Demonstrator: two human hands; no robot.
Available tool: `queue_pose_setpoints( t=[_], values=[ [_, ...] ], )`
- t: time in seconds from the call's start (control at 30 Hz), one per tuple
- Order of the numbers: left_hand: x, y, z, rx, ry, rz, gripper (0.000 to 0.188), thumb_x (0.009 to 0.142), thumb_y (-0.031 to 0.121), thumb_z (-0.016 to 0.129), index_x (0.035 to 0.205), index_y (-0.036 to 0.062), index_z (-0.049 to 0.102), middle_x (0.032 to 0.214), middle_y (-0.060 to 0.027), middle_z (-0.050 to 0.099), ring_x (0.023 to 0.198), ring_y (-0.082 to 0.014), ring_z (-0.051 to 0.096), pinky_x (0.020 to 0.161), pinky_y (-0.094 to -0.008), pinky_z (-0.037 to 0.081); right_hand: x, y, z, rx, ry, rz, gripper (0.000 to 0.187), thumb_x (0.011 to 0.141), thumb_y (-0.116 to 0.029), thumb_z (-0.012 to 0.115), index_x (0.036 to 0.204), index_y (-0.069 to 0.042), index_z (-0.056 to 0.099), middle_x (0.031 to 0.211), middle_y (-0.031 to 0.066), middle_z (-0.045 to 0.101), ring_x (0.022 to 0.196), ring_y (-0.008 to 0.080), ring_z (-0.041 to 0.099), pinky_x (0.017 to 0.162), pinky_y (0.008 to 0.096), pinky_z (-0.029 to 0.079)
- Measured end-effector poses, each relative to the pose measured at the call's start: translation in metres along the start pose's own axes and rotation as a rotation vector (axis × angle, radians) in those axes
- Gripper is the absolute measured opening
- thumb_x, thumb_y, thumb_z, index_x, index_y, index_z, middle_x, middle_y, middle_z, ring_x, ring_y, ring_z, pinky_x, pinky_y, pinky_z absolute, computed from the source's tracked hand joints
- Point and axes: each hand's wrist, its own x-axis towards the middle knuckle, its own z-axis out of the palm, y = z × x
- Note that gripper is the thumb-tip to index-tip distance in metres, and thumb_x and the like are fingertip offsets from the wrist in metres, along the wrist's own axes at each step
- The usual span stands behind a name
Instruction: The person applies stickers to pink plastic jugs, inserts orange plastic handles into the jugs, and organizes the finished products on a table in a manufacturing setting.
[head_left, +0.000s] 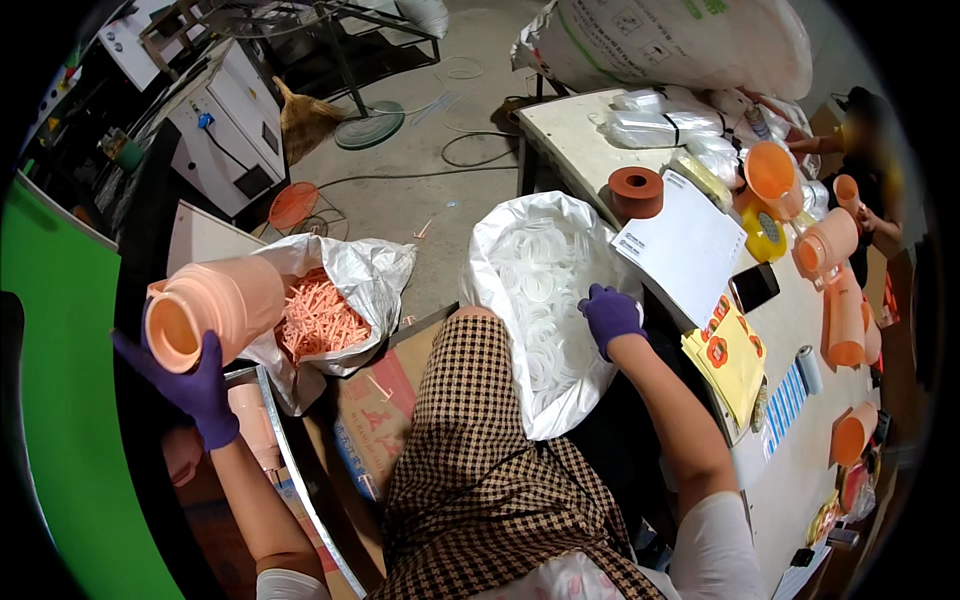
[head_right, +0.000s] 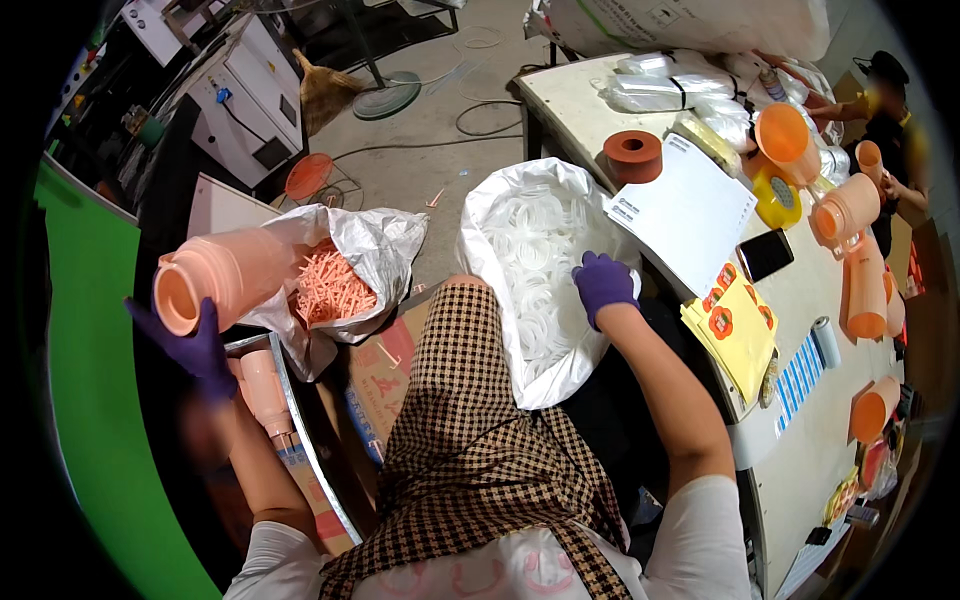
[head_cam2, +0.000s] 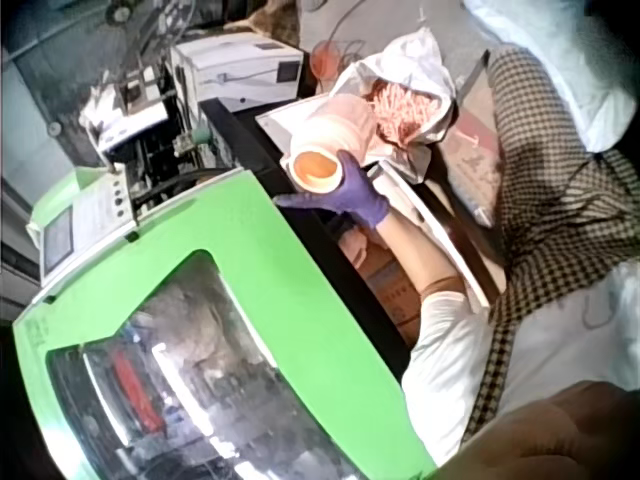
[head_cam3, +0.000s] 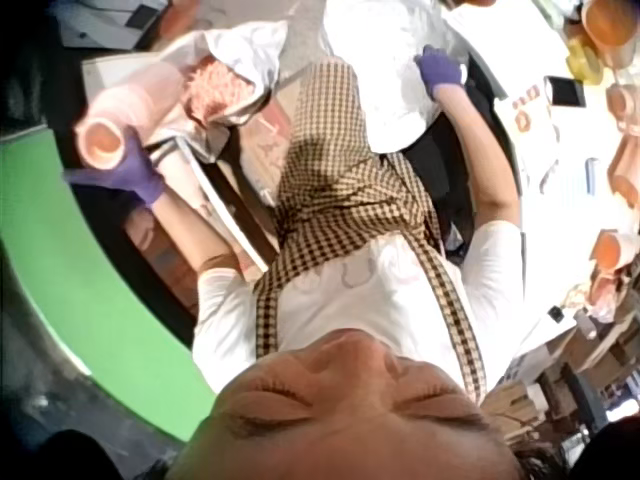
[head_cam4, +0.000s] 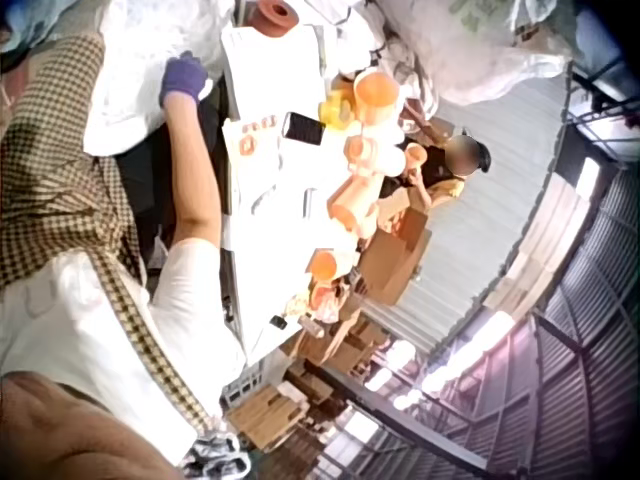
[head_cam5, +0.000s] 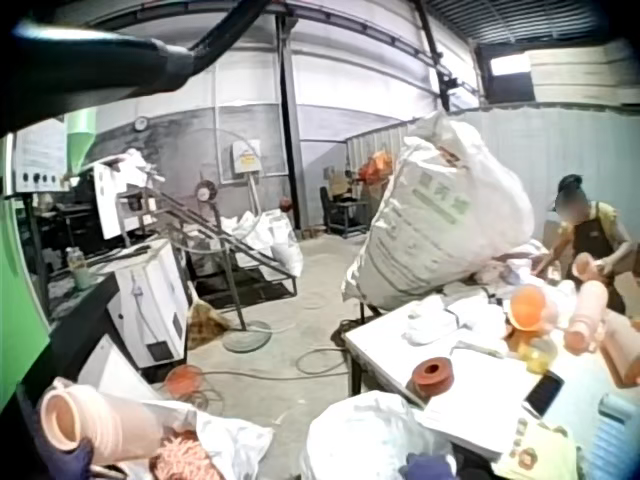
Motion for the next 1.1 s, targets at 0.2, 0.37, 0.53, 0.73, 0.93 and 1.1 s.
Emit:
queue_pose_setpoints(
  t=[0.2, 0.37, 0.53, 0.73, 0.93, 1.1],
  values=[
    [-0.055, 0.0, 0.017, -0.032, -0.278, 0.114, 0.115, 0.066, 0.018, 0.088, 0.154, -0.0022, 0.017, 0.139, -0.0152, 0.052, 0.13, -0.0303, 0.051, 0.117, -0.0426, 0.028, 0.019, 0.011, 0.015, -0.054, -0.044, -0.046, 0.018, 0.083, -0.01, 0.068, 0.101, -0.009, 0.067, 0.113, 0.01, 0.063, 0.104, 0.0277, 0.066, 0.083, 0.0403, 0.055],
    [-0.138, 0.053, 0.011, -0.107, -0.647, -0.054, 0.087, 0.064, 0.021, 0.09, 0.136, 0.0007, 0.045, 0.128, -0.0127, 0.056, 0.123, -0.028, 0.054, 0.112, -0.0422, 0.035, -0.009, 0.011, -0.021, 0.627, 0.255, -0.026, 0.025, 0.071, -0.008, 0.085, 0.084, -0.001, 0.064, 0.107, 0.0148, 0.061, 0.094, 0.033, 0.064, 0.078, 0.0379, 0.055],
    [-0.169, 0.057, 0.017, -0.239, -0.84, -0.125, 0.111, 0.063, 0.02, 0.093, 0.149, -0.0022, 0.027, 0.133, -0.0123, 0.056, 0.121, -0.0257, 0.058, 0.108, -0.0399, 0.043, -0.032, -0.042, -0.033, 1.216, 0.318, 0.034, 0.026, 0.077, -0.017, 0.084, 0.073, -0.001, 0.064, 0.084, 0.0069, 0.057, 0.06, 0.0175, 0.058, 0.056, 0.0327, 0.049],
    [-0.149, 0.072, 0.032, -0.173, -0.757, 0.0, 0.075, 0.064, 0.033, 0.09, 0.124, 0.0027, 0.057, 0.116, -0.0141, 0.065, 0.112, -0.0374, 0.06, 0.103, -0.0469, 0.042, -0.074, -0.118, -0.086, 1.471, 0.468, -0.641, 0.012, 0.081, -0.015, 0.081, 0.081, -0.005, 0.075, 0.089, 0.007, 0.07, 0.067, 0.0167, 0.065, 0.064, 0.0288, 0.053],
    [-0.135, 0.083, 0.042, -0.245, -0.773, 0.132, 0.079, 0.062, 0.033, 0.091, 0.124, -0.0003, 0.055, 0.116, -0.0151, 0.065, 0.106, -0.0365, 0.063, 0.098, -0.0463, 0.047, -0.09, -0.168, -0.097, 1.315, 0.398, -0.89, 0.032, 0.08, -0.008, 0.076, 0.111, -0.007, 0.07, 0.101, 0.0133, 0.071, 0.084, 0.0289, 0.072, 0.076, 0.0369, 0.058],
    [-0.136, 0.087, 0.042, -0.208, -0.751, 0.18, 0.078, 0.061, 0.04, 0.089, 0.122, 0.0028, 0.058, 0.117, -0.0164, 0.064, 0.103, -0.0381, 0.063, 0.093, -0.0466, 0.049, -0.082, -0.185, -0.103, 1.188, 0.33, -0.738, 0.024, 0.078, -0.001, 0.065, 0.101, -0.007, 0.069, 0.094, 0.0145, 0.07, 0.082, 0.0348, 0.07, 0.075, 0.0409, 0.057]
  ],
)
